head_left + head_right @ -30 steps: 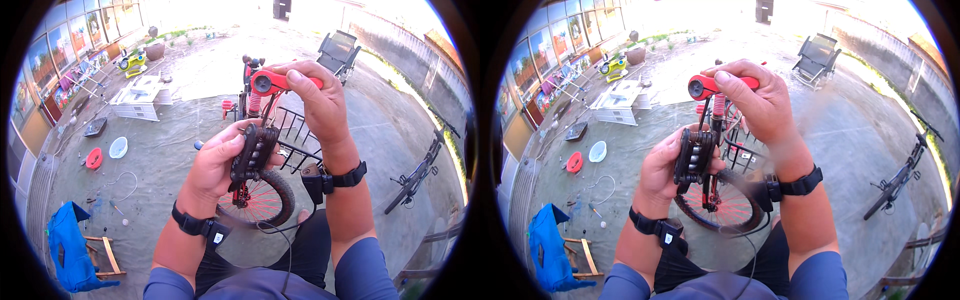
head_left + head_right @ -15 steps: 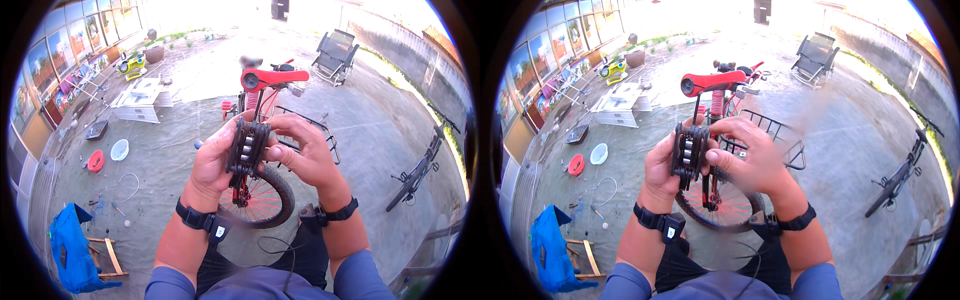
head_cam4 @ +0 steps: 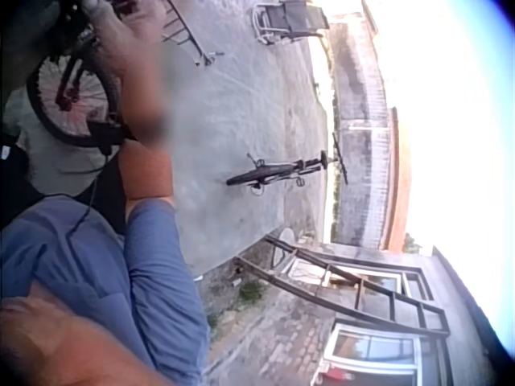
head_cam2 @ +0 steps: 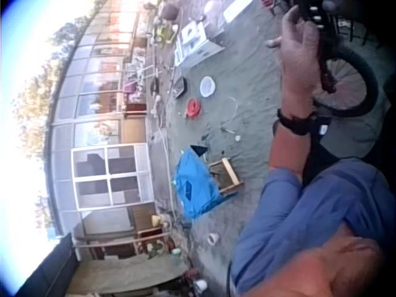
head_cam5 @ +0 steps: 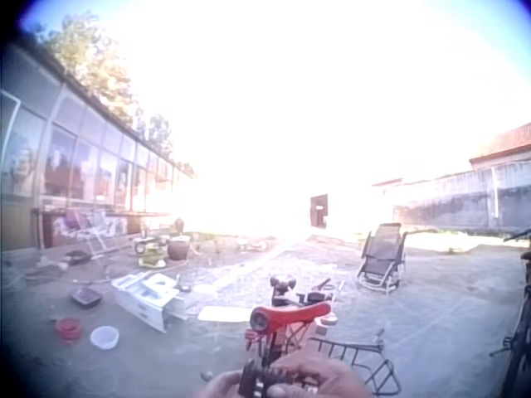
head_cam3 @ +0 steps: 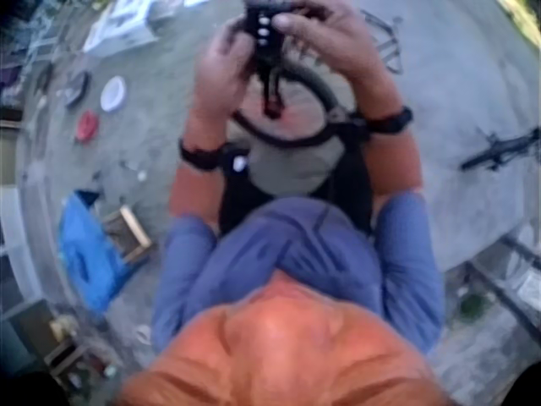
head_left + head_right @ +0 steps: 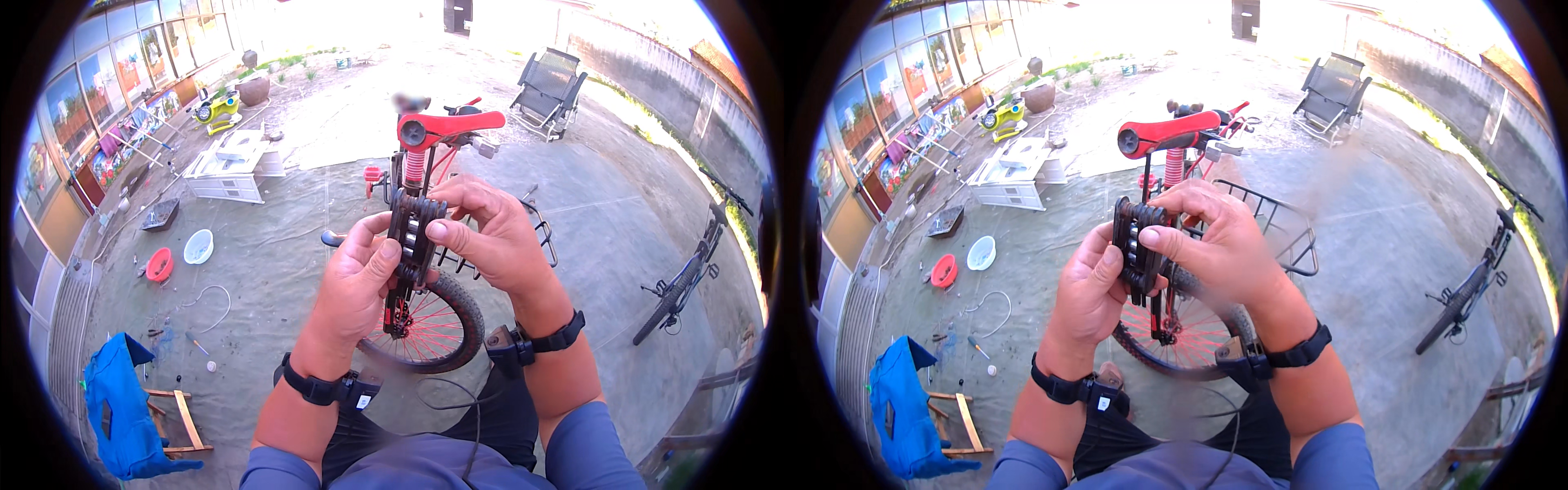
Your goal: The person assembles a bicycle handlebar by fitting and securing red and black grips onto the metal bar using a hammer and a multi-tool.
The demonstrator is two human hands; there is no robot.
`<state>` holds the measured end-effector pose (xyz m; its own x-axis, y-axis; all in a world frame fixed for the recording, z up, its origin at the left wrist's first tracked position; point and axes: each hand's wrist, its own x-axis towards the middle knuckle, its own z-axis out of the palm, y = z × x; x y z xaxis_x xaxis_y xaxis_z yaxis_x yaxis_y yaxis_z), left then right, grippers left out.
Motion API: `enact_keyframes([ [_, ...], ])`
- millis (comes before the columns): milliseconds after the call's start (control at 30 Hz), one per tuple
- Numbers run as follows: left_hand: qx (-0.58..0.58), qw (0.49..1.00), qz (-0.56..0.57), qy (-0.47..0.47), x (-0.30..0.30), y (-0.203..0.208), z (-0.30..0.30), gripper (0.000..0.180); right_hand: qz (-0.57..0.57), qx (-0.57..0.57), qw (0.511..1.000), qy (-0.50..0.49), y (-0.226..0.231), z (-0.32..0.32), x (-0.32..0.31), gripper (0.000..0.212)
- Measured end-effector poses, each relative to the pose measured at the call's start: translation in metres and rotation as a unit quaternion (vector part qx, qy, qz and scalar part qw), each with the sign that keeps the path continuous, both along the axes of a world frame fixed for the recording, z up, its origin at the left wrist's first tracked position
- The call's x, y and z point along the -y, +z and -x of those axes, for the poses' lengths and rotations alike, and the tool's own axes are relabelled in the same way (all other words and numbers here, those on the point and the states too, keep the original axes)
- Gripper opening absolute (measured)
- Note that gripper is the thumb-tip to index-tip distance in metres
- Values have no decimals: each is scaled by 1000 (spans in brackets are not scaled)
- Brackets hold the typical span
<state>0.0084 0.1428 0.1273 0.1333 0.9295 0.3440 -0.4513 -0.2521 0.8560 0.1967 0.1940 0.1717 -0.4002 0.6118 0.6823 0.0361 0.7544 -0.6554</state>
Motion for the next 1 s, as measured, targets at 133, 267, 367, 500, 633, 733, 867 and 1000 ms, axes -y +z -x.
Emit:
enact_keyframes([
  [133,99,990,40,-94,-2,-3,4,38,23,48,998,-34,15,-4,5,33],
  [267,196,957,84,-196,-9,-7,1,36,166,-53,983,63,14,0,0,46],
  [367,222,937,70,-258,-18,-13,2,39,246,-98,952,151,15,7,-2,53],
  [500,147,973,70,-166,-10,-8,-3,46,238,-45,961,129,18,7,-5,46],
  [633,105,991,48,-71,-1,-10,-9,52,189,-4,980,61,17,10,-5,37],
  [733,104,987,53,-108,-3,-13,-6,55,247,-21,967,65,17,6,-4,38],
  [867,211,941,71,-253,-14,-28,3,57,271,-70,944,172,8,-1,-13,39],
  [1000,270,898,104,-331,-15,-26,-1,59,268,-142,928,217,0,5,-15,44],
])
